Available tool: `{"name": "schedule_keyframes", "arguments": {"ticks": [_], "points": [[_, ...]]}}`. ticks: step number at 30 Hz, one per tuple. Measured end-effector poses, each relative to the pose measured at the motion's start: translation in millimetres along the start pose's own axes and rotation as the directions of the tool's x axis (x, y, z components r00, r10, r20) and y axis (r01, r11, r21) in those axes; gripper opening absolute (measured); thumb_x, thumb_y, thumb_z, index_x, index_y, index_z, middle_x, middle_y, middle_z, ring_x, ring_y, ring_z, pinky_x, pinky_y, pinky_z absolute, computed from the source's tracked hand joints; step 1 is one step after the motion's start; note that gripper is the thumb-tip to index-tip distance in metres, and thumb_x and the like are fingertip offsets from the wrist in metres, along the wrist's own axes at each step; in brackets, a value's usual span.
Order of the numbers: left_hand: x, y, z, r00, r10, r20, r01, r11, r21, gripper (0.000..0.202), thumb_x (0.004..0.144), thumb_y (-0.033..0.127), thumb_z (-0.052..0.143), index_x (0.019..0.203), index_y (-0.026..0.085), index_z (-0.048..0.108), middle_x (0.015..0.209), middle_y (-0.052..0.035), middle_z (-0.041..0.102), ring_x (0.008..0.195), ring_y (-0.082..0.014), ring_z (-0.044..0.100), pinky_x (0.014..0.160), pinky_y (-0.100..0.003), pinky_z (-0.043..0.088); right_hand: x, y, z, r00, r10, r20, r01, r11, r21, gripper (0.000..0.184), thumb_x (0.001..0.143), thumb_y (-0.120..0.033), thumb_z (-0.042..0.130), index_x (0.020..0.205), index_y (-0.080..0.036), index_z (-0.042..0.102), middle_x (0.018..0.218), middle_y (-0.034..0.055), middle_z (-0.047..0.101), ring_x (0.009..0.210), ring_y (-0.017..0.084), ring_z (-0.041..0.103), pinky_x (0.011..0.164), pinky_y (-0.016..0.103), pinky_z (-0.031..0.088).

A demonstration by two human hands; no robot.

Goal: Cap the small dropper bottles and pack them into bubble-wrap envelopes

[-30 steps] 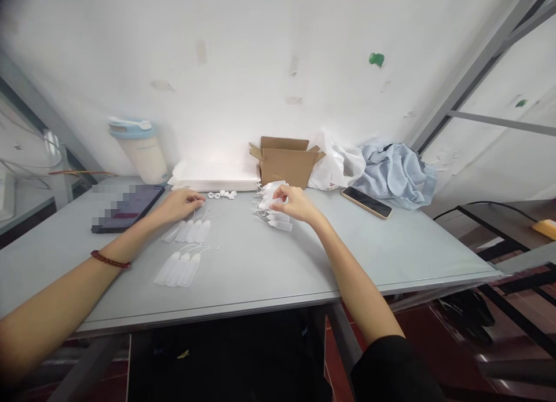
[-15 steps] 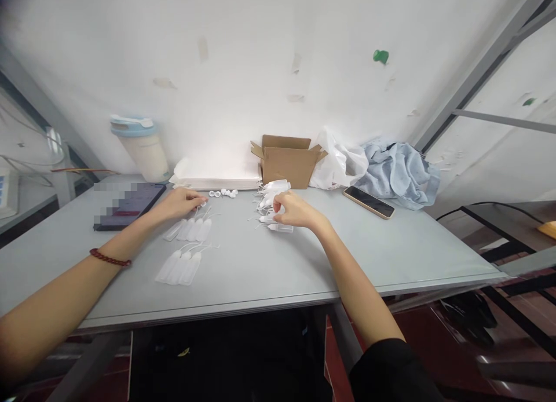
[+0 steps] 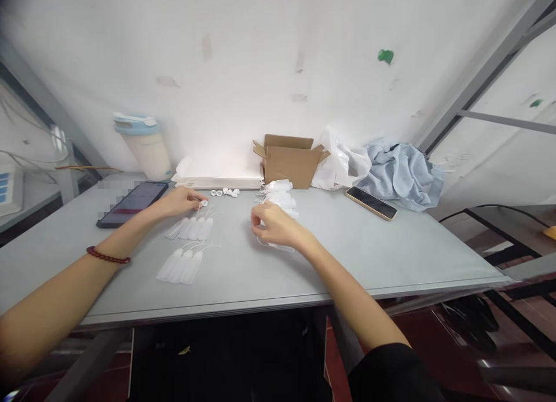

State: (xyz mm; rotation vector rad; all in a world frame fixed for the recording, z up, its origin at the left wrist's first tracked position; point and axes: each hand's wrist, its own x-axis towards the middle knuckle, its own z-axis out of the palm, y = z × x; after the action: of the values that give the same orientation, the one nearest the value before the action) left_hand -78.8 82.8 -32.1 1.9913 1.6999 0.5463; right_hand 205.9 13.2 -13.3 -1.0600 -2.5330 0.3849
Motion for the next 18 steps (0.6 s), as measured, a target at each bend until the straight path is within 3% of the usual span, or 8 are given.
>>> {"name": "schedule_keyframes", "arguments": {"ticks": [4,9,18], "points": [[-4,5,-0.6,1.000,0.022,-0.009,-0.022,1.000,0.010,0.031,0.060,0.029,0.053,0.080,0.017,0.073,0.058,0.0005,0.065,0.058,-0.0175,0.055,0.055,-0.026,0.042,3,-25,27,0.981,-0.183,-0.059,0.189,0.975,0.114,0.002,0.083,-0.017,0.053,0.083,-0.016,0.054,0.084,0.0049,0.058,0.082,0.016,0.049,0.076,0.029,0.041],[-6,10,0.2,0.998,0.068,-0.003,-0.068,0.996,0.052,0.030,0.063,0.034,0.053,0.078,0.016,0.072,0.058,-0.0010,0.065,0.057,-0.0170,0.055,0.057,-0.026,0.043,2,-48,52,0.927,-0.372,0.038,0.369,0.927,0.070,0.028,0.093,-0.030,0.043,0.115,-0.018,0.055,0.096,0.0087,0.054,0.089,0.018,0.047,0.082,0.032,0.042],[-3,6,4.2,0.995,0.099,-0.031,-0.097,0.993,0.064,0.029,0.064,0.038,0.052,0.073,0.018,0.070,0.067,-0.0028,0.069,0.064,-0.0192,0.059,0.058,-0.026,0.043,1,-56,61,0.908,-0.391,0.148,0.398,0.917,-0.016,0.037,0.094,-0.040,0.039,0.122,-0.022,0.056,0.092,0.0065,0.050,0.082,0.016,0.042,0.082,0.031,0.038]]}}
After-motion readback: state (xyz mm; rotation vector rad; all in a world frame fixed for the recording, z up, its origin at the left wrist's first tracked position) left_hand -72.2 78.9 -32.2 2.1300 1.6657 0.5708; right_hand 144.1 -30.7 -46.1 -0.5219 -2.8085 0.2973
